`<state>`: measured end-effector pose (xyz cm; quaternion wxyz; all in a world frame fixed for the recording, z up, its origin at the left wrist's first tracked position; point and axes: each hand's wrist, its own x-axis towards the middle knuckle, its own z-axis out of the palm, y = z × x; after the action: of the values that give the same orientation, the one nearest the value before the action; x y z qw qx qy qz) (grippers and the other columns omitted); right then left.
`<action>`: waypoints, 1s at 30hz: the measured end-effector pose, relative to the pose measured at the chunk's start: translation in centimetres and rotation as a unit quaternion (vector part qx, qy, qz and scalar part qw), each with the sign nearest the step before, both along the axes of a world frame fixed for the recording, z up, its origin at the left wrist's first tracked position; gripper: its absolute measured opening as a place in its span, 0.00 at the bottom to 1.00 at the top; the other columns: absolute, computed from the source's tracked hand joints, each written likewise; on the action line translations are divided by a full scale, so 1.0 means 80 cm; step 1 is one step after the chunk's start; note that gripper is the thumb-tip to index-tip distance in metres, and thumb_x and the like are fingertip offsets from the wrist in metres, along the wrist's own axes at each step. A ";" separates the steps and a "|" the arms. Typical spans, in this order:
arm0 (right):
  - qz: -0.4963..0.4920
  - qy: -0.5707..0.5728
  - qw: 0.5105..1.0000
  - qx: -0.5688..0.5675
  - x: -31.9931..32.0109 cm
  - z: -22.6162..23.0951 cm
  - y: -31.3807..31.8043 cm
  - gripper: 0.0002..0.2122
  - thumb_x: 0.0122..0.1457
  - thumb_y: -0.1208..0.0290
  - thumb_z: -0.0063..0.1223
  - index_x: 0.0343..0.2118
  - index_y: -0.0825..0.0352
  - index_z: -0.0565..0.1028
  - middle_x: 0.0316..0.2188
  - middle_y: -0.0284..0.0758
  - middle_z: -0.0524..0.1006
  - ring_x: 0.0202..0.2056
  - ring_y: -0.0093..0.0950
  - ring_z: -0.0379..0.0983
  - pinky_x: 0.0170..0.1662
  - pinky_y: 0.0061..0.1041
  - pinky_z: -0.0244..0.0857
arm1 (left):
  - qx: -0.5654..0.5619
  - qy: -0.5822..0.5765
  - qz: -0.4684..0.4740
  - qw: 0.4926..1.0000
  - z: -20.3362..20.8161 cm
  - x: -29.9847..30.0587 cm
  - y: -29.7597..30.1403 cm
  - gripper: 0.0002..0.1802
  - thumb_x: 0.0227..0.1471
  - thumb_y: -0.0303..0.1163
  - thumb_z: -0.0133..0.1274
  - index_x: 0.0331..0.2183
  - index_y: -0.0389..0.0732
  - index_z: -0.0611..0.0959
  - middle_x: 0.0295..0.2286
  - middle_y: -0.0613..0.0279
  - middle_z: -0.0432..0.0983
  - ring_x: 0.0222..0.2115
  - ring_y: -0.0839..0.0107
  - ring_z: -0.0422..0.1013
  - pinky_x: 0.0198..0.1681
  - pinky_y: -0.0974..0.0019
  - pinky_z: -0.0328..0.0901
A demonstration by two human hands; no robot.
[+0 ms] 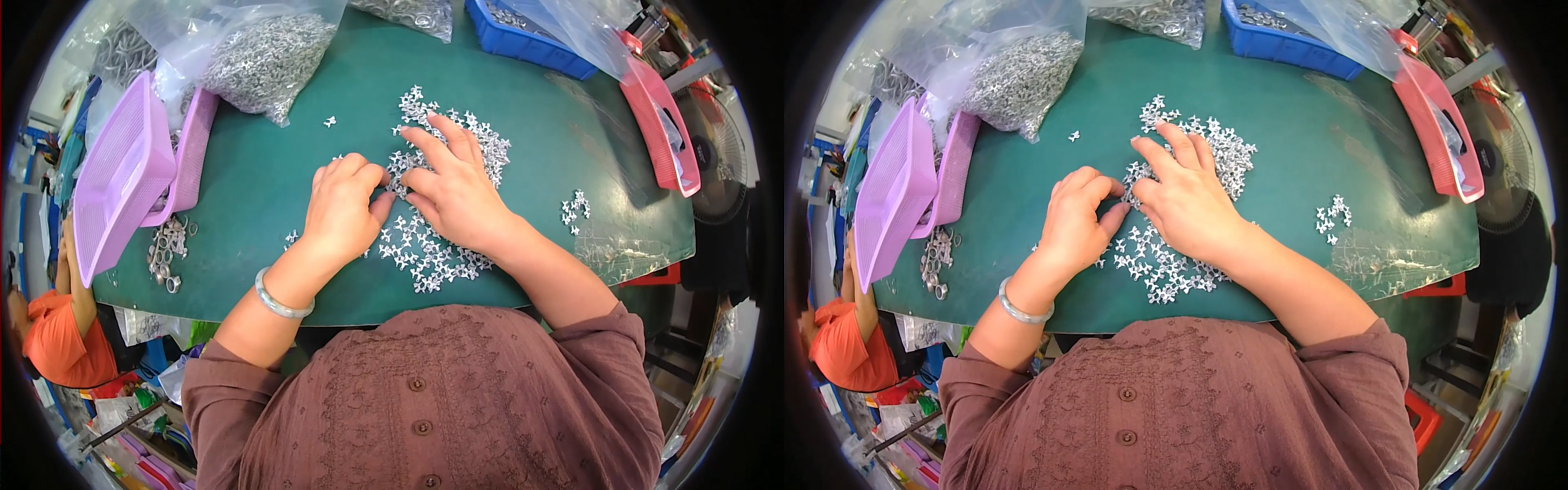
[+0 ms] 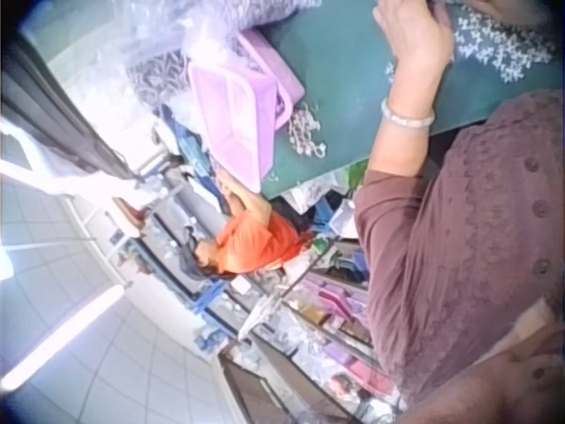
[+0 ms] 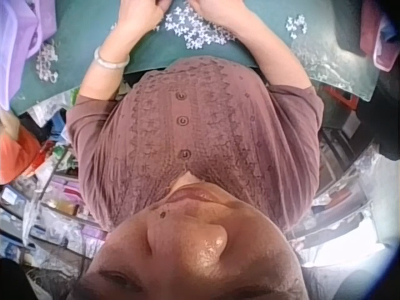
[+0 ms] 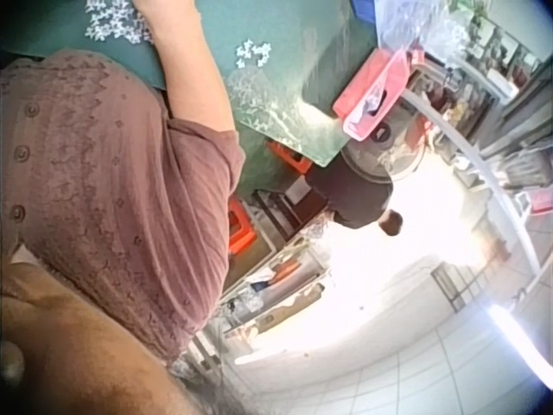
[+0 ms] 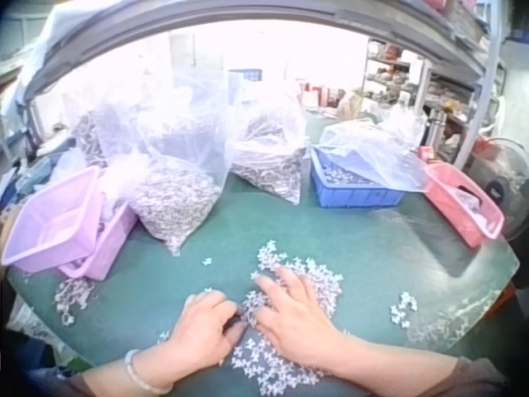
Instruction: The person sorts small white star-shaped components on a green work surface by hand. The person moves components between a central pile and surrounding containers, handling several items to organize them for assembly.
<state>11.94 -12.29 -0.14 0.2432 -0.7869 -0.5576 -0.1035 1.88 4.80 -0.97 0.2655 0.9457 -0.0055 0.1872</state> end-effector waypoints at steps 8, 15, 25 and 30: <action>0.011 0.022 1.000 0.017 0.002 0.002 -0.003 0.03 0.46 0.73 0.62 0.25 0.63 0.79 0.57 0.43 0.68 0.63 0.50 0.54 0.62 0.54 0.51 | -0.032 -0.005 -0.004 0.999 -0.003 -0.005 0.005 0.06 0.46 0.25 0.62 0.30 0.39 0.83 0.27 0.61 0.74 0.32 0.58 0.72 0.40 0.58 0.63; 0.016 0.042 0.999 0.005 0.001 0.003 -0.006 0.04 0.47 0.74 0.62 0.27 0.63 0.80 0.57 0.43 0.68 0.63 0.50 0.54 0.62 0.54 0.50 | -0.018 -0.009 0.044 0.999 -0.001 -0.010 0.019 0.02 0.49 0.25 0.59 0.29 0.38 0.83 0.25 0.59 0.73 0.29 0.58 0.71 0.37 0.58 0.63; 0.033 0.042 0.999 0.012 -0.003 0.003 0.000 0.04 0.48 0.73 0.62 0.28 0.63 0.81 0.57 0.42 0.69 0.63 0.49 0.55 0.62 0.54 0.51 | -0.075 0.023 0.076 0.994 -0.004 -0.009 0.031 0.03 0.52 0.24 0.56 0.29 0.35 0.82 0.24 0.56 0.72 0.25 0.61 0.69 0.30 0.62 0.64; 0.041 0.056 0.997 0.027 -0.001 0.000 -0.001 0.03 0.48 0.73 0.63 0.26 0.64 0.81 0.57 0.41 0.69 0.63 0.49 0.55 0.62 0.53 0.51 | -0.107 0.019 0.076 0.991 -0.004 -0.007 0.032 0.03 0.50 0.24 0.58 0.30 0.35 0.82 0.25 0.56 0.73 0.26 0.61 0.70 0.31 0.62 0.65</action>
<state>11.84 -12.36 -0.15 0.2989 -0.7613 -0.5718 -0.0646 1.31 7.32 -1.25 0.3504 0.9128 0.0917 0.1887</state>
